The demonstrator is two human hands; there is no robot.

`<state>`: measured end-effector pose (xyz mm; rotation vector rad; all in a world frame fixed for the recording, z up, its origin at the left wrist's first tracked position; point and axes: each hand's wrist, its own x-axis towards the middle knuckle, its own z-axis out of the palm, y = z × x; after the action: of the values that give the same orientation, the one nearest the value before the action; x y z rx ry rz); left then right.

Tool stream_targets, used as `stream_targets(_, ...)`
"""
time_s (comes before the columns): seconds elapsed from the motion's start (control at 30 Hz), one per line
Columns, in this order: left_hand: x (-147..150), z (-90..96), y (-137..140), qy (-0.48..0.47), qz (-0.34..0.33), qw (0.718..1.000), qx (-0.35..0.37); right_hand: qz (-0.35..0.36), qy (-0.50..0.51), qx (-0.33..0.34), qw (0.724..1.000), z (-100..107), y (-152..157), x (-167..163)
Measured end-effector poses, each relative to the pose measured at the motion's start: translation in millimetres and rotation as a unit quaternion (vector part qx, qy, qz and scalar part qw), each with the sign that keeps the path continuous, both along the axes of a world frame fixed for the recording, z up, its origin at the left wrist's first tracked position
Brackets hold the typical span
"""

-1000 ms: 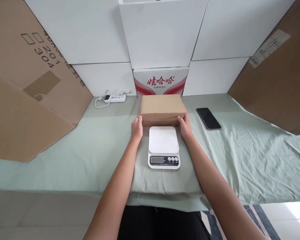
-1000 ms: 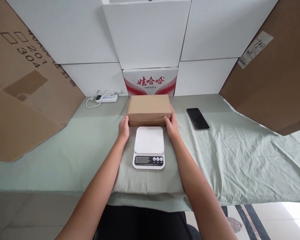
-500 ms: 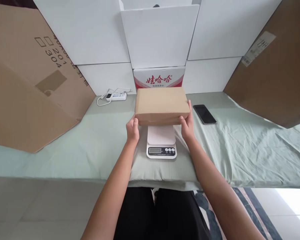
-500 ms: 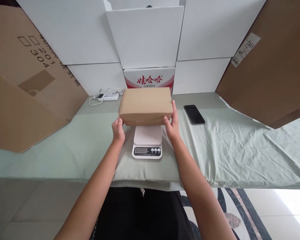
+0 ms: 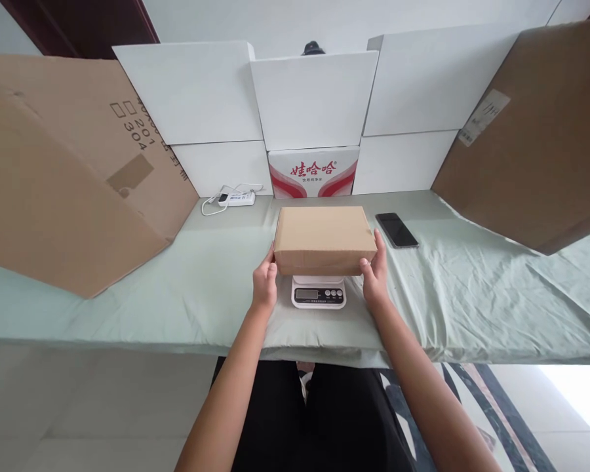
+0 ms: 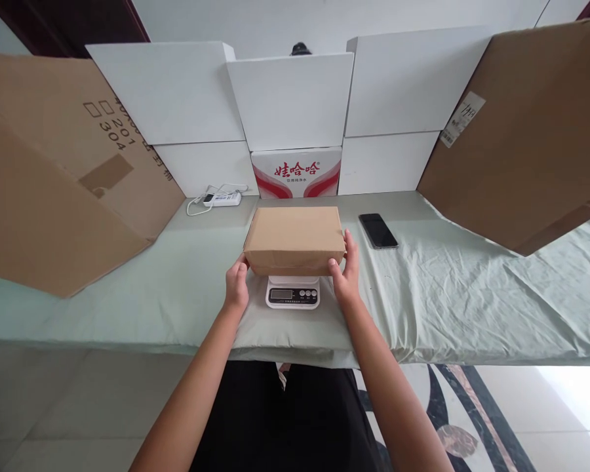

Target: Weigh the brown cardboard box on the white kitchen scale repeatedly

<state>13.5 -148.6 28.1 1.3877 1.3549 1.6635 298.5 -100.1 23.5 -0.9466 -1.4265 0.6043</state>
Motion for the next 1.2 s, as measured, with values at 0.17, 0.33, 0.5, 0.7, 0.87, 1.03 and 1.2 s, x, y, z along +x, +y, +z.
stream_targets(0.17, -3.4, -2.2, 2.6, -0.003, -0.022, 1.0, 0.007, 0.013, 0.01, -0.006, 1.0, 10.2, -2.2, -2.0)
stream_targets(0.33, -9.7, 16.4, 50.4, -0.028, -0.012, 0.998, 0.055, 0.016, 0.006, 0.02, 1.0, 41.3, 36.0, -6.1)
stream_targets(0.5, -12.9, 9.0, 111.3, -0.057, -0.049, 0.997, 0.002, 0.039, 0.008, 0.009, 0.999, 31.0, 100.0, -15.0)
stream_targets(0.7, -17.2, -18.3, 131.2, -0.052, -0.032, 0.998, -0.014, 0.059, 0.059, -0.01, 0.996, -9.4, 127.1, -26.5)
stream_targets(0.87, -14.8, -18.8, 131.3, -0.05, -0.055, 0.996, -0.039, 0.047, 0.061, -0.04, 0.996, -16.1, 133.4, -25.0)
stream_targets(1.03, -13.7, -22.7, 132.9, -0.062, -0.057, 0.994, -0.067, 0.041, 0.058, -0.054, 0.996, -13.3, 133.1, -22.4)
stream_targets(1.2, -14.1, -26.1, 135.3, -0.064, -0.062, 0.993, -0.079, 0.039, 0.056, -0.068, 0.995, -9.0, 130.2, -23.4)
